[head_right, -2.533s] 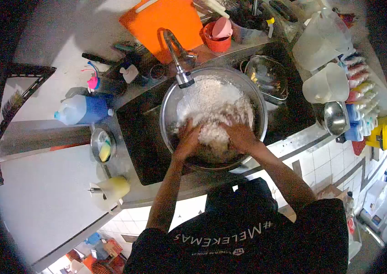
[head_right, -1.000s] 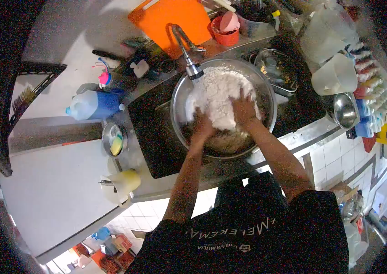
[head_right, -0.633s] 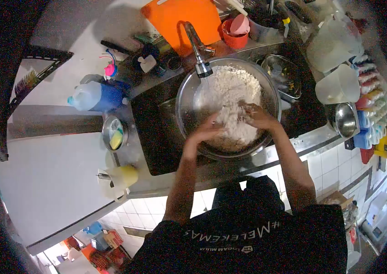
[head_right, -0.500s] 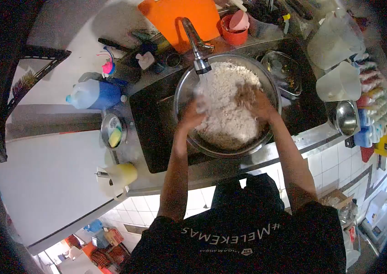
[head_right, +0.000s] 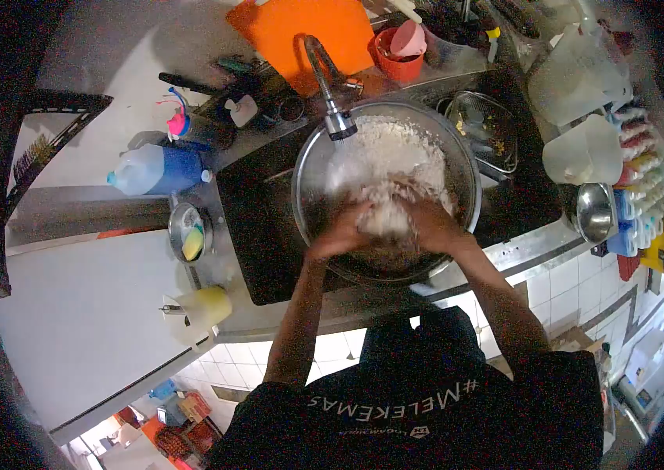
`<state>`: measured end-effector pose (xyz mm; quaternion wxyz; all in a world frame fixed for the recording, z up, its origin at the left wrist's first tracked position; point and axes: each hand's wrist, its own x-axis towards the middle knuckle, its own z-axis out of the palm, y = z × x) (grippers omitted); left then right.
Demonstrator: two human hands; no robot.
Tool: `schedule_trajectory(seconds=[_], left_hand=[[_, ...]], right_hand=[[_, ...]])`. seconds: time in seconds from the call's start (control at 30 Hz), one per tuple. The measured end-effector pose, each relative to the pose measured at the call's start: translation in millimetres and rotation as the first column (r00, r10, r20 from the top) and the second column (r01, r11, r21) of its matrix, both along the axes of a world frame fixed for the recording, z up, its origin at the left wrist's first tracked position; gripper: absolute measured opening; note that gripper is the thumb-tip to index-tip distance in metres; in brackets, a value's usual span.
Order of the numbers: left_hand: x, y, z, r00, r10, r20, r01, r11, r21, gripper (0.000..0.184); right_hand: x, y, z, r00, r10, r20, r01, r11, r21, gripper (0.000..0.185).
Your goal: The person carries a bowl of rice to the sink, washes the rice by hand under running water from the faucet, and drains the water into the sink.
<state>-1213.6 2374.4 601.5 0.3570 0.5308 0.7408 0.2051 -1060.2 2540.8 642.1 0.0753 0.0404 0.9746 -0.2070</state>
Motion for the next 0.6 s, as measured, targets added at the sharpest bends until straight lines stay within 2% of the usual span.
schedule_trajectory(seconds=[0.03, 0.07, 0.1, 0.13, 0.17, 0.2, 0.23, 0.27, 0.3, 0.33, 0.37, 0.4, 0.43, 0.47, 0.5, 0.53, 0.57, 0.6], left_hand=[[6, -3, -8, 1.0, 0.003, 0.0, -0.003, 1.0, 0.001, 0.078], [10, -4, -20, 0.962, 0.168, 0.216, -0.202, 0.969, 0.144, 0.074], [10, -5, -40, 0.853, 0.282, 0.44, -0.412, 0.88, 0.235, 0.071], [-8, -6, -112, 0.914, 0.122, -0.387, -0.031, 0.972, 0.233, 0.067], [-9, 9, -91, 0.915, 0.126, -0.384, -0.036, 0.972, 0.233, 0.067], [-8, 29, -46, 0.896, 0.4, -0.191, -0.388, 0.916, 0.099, 0.064], [-12, 45, -21, 0.749, 0.662, -0.043, -0.662, 0.743, -0.095, 0.061], [-26, 45, -28, 0.758, 0.653, -0.003, -0.641, 0.743, -0.191, 0.063], [-36, 38, -54, 0.757, 0.653, -0.001, -0.642, 0.744, -0.187, 0.063], [-44, 26, -94, 0.817, 0.565, 0.113, -0.541, 0.82, -0.189, 0.066], [-53, 19, -114, 0.859, 0.46, 0.225, -0.429, 0.886, -0.174, 0.069], [-48, 13, -36, 0.846, 0.45, 0.286, -0.404, 0.891, -0.208, 0.074], [-56, 13, -22, 0.844, 0.451, 0.289, -0.405, 0.89, -0.208, 0.074], [-62, 14, -14, 0.848, 0.453, 0.273, -0.434, 0.891, -0.132, 0.075], [-67, 17, -13, 0.854, 0.453, 0.255, -0.455, 0.889, -0.055, 0.075], [-76, 20, -82, 0.78, 0.547, 0.304, -0.614, 0.764, 0.199, 0.067], [-82, 31, -115, 0.786, 0.54, 0.301, -0.606, 0.769, 0.204, 0.067], [-85, 47, -137, 0.779, 0.606, 0.158, -0.624, 0.728, 0.285, 0.063]], right_hand=[[-1, -1, -3, 1.0, 0.003, 0.0, -0.003, 1.0, 0.001, 0.071], [-4, -3, -13, 0.995, -0.055, 0.084, 0.047, 0.994, 0.095, 0.073], [-7, -3, -23, 0.98, -0.12, 0.161, 0.088, 0.977, 0.192, 0.075], [-26, 5, -31, 0.928, -0.199, 0.316, 0.109, 0.954, 0.281, 0.072], [-41, 9, -38, 0.927, -0.196, 0.32, 0.104, 0.954, 0.282, 0.072], [-55, 13, -45, 0.87, -0.394, 0.296, 0.304, 0.902, 0.305, 0.07], [-70, 20, -55, 0.774, -0.576, 0.262, 0.492, 0.808, 0.324, 0.068], [-78, 40, -82, 0.777, -0.574, 0.26, 0.489, 0.809, 0.325, 0.068], [-80, 69, -120, 0.847, -0.426, 0.319, 0.408, 0.904, 0.125, 0.066], [-77, 82, -140, 0.899, -0.264, 0.35, 0.313, 0.946, -0.089, 0.064], [-68, 82, -108, 0.895, -0.272, 0.352, 0.322, 0.943, -0.089, 0.064], [-58, 80, -40, 0.924, -0.113, 0.366, 0.166, 0.979, -0.116, 0.062], [-53, 79, -3, 0.924, 0.056, 0.377, 0.0, 0.989, -0.148, 0.059], [-59, 88, -14, 0.945, 0.097, 0.313, -0.019, 0.97, -0.243, 0.056], [-64, 93, -32, 0.944, 0.097, 0.316, -0.016, 0.969, -0.248, 0.056], [-70, 95, -56, 0.994, 0.079, 0.079, -0.072, 0.994, -0.085, 0.053], [-75, 97, -76, 0.981, 0.095, -0.169, -0.079, 0.992, 0.1, 0.051], [-90, 86, -85, 0.977, -0.208, -0.057, 0.178, 0.927, -0.33, 0.054]])
